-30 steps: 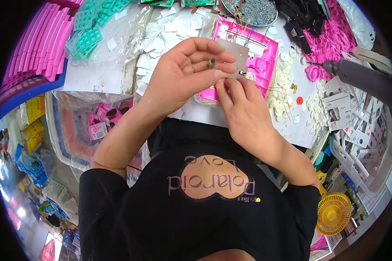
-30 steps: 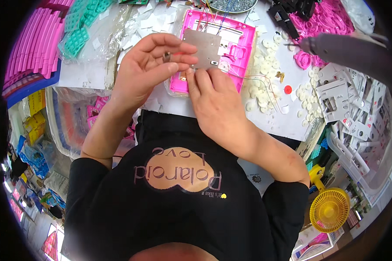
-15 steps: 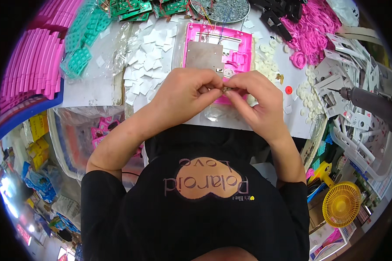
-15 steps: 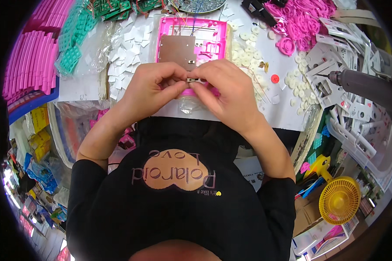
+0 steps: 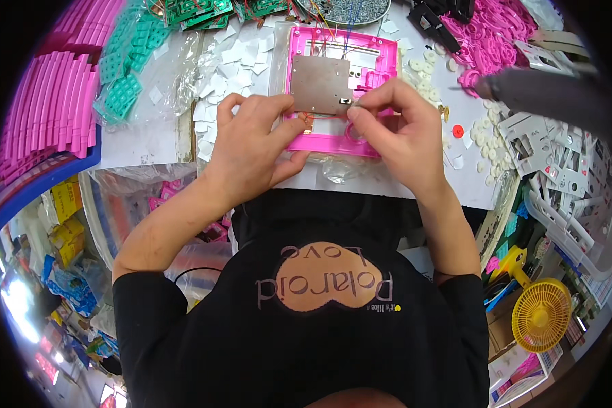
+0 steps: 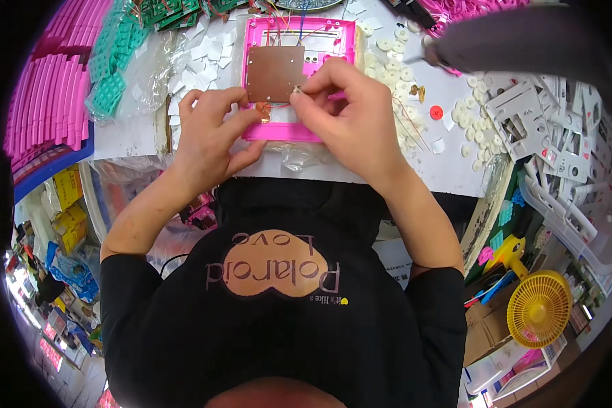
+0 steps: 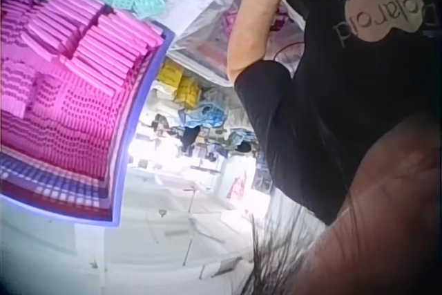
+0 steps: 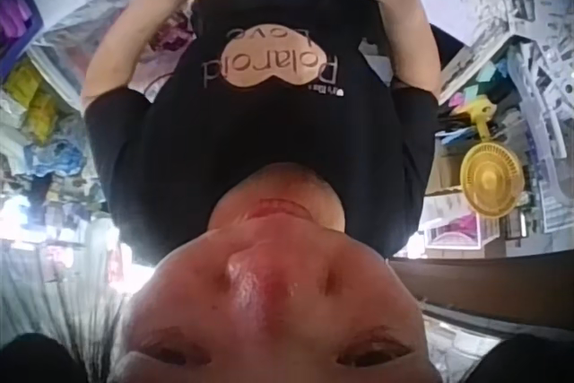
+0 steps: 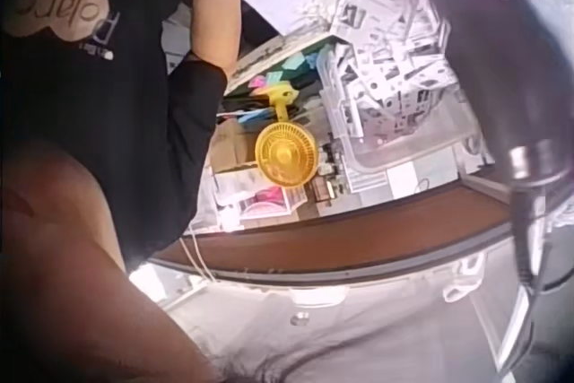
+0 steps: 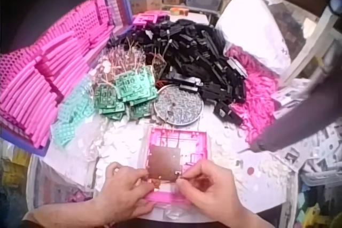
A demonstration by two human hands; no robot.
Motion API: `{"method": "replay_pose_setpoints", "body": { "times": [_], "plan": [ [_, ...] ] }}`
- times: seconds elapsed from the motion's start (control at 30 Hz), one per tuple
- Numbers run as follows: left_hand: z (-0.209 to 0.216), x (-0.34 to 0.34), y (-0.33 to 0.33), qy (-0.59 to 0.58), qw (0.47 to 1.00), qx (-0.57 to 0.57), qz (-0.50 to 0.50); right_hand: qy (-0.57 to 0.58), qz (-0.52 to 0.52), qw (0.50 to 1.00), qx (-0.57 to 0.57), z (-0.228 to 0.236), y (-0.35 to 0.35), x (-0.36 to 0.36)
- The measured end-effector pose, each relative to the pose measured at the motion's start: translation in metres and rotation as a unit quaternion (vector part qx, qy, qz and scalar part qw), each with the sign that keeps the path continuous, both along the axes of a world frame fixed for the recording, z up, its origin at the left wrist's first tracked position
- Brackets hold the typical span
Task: Assembling a pink toy camera by fitting internal components, attaching the shell, and using an electric screwdriver.
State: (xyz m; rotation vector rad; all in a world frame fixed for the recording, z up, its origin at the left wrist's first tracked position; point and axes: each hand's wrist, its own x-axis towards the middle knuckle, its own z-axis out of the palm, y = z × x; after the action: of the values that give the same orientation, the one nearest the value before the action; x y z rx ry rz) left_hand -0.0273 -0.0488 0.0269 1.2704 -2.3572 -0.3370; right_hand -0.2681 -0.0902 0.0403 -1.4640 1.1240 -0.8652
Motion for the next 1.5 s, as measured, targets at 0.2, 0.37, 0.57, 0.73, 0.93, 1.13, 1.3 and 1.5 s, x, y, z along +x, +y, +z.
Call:
{"method": "replay_pose_setpoints", "body": {
  "times": [0.2, 0.37, 0.57, 0.73, 0.93, 1.13, 1.3, 1.5],
  "plan": [
    [-0.005, 0.007, -0.006, 0.019, 0.999, -0.014, -0.027, 0.085, 0.048, 0.995, 0.025, 0.013, 0.001, -0.010],
    [-0.009, 0.006, 0.000, 0.005, 0.999, -0.036, -0.034, 0.276, 0.124, 0.948, -0.101, 0.030, 0.018, -0.033],
    [-0.011, 0.008, -0.002, 0.046, 0.998, -0.023, -0.035, 0.260, 0.137, 0.945, -0.147, 0.010, 0.021, -0.042],
    [-0.013, 0.012, -0.005, 0.083, 0.996, 0.011, -0.039, 0.278, 0.164, 0.905, -0.277, -0.004, 0.021, -0.046],
    [0.005, -0.005, 0.001, 0.053, 0.996, -0.003, -0.075, 0.147, 0.114, 0.961, -0.204, -0.037, 0.028, -0.057],
    [-0.001, -0.043, 0.007, 0.027, 0.988, 0.024, -0.152, 0.139, 0.096, 0.962, -0.213, -0.041, 0.030, -0.057],
    [-0.006, -0.046, 0.006, 0.003, 0.986, 0.019, -0.168, 0.142, 0.121, 0.974, -0.129, -0.031, 0.026, -0.064],
    [-0.003, -0.053, 0.007, -0.011, 0.985, -0.001, -0.170, 0.180, 0.107, 0.974, 0.090, -0.001, 0.021, -0.055]
  ]
}}
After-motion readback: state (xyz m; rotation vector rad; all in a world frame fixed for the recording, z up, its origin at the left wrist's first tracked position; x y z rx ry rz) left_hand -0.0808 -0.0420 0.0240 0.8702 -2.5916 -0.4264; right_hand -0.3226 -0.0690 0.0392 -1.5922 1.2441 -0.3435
